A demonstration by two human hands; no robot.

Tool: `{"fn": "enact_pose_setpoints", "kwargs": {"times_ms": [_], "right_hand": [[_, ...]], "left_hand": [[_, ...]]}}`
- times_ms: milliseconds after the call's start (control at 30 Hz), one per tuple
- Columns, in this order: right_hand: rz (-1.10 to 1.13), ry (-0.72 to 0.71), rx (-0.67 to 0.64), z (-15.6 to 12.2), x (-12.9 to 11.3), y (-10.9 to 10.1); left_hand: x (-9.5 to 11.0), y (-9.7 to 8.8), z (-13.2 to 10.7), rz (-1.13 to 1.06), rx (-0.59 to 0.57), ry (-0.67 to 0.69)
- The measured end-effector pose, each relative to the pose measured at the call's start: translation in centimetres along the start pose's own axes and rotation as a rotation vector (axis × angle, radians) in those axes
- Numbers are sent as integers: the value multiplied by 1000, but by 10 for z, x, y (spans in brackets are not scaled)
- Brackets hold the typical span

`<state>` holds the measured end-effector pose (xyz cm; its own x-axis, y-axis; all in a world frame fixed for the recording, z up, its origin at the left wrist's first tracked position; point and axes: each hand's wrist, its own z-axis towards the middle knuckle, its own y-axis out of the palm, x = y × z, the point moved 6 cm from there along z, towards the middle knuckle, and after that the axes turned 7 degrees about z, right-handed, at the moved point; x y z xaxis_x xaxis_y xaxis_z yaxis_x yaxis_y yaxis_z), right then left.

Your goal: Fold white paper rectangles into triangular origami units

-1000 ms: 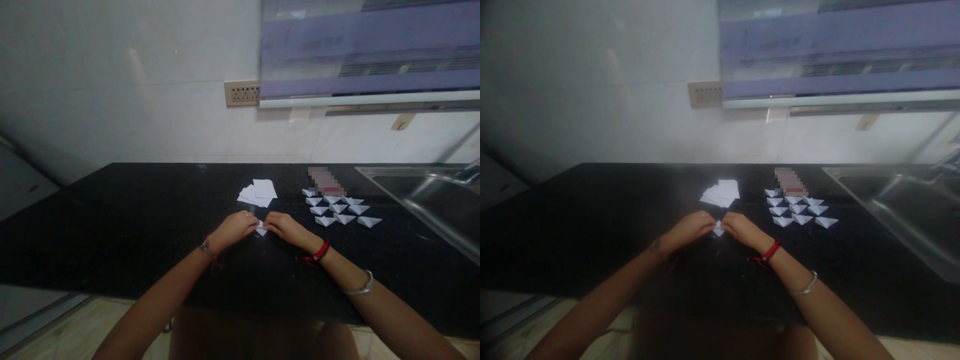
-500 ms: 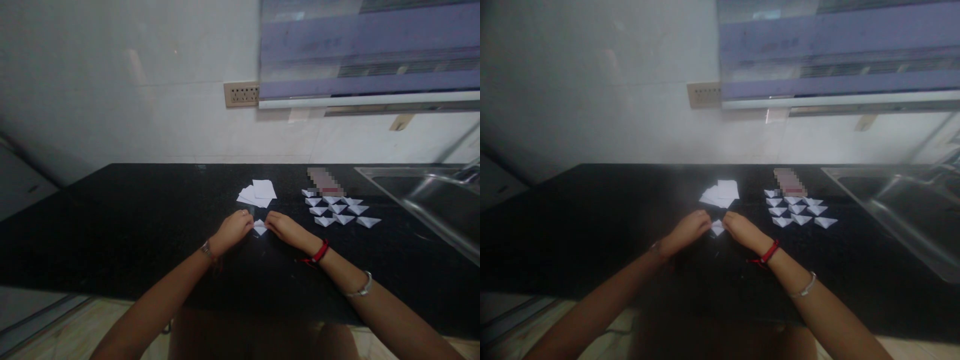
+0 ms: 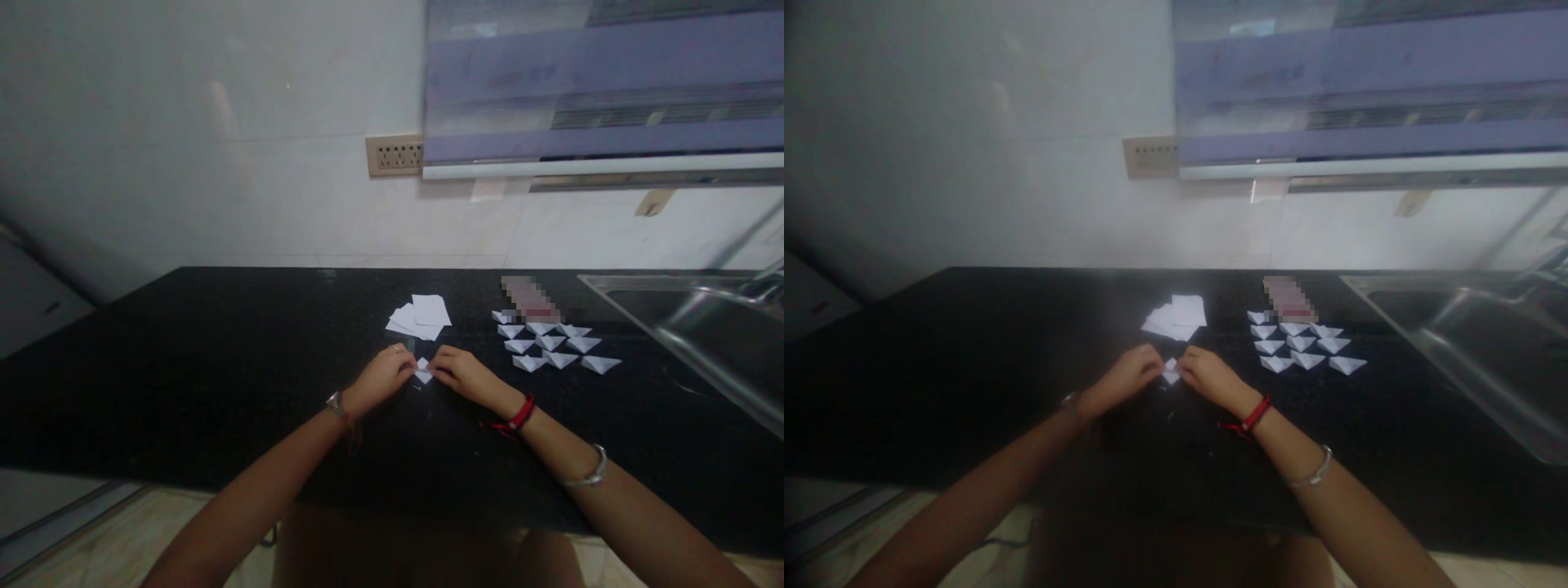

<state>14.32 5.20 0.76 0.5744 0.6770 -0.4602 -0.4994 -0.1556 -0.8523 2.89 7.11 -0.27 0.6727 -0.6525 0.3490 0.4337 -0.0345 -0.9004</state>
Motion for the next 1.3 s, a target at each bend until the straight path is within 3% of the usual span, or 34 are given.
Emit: {"fn": "enact_pose_setpoints", "kwargs": {"times_ms": [200,467,567,867,1300], "right_hand": [[-7,16,15,3,1,2],[-24,238,46,12,12,5],[-41,297,32,13,15,4],[-35,379,29,15,23,0],[-10,412,48,17,29,-2]], "left_hand": [[-2,-3,1,-6,33,-70],[-18,3,-3,74,-9,-450],[-16,2,-5,88,-27,-535],[-20,-1,-9,94,22,-599],[-16,0,-4,116,82,-547]]}}
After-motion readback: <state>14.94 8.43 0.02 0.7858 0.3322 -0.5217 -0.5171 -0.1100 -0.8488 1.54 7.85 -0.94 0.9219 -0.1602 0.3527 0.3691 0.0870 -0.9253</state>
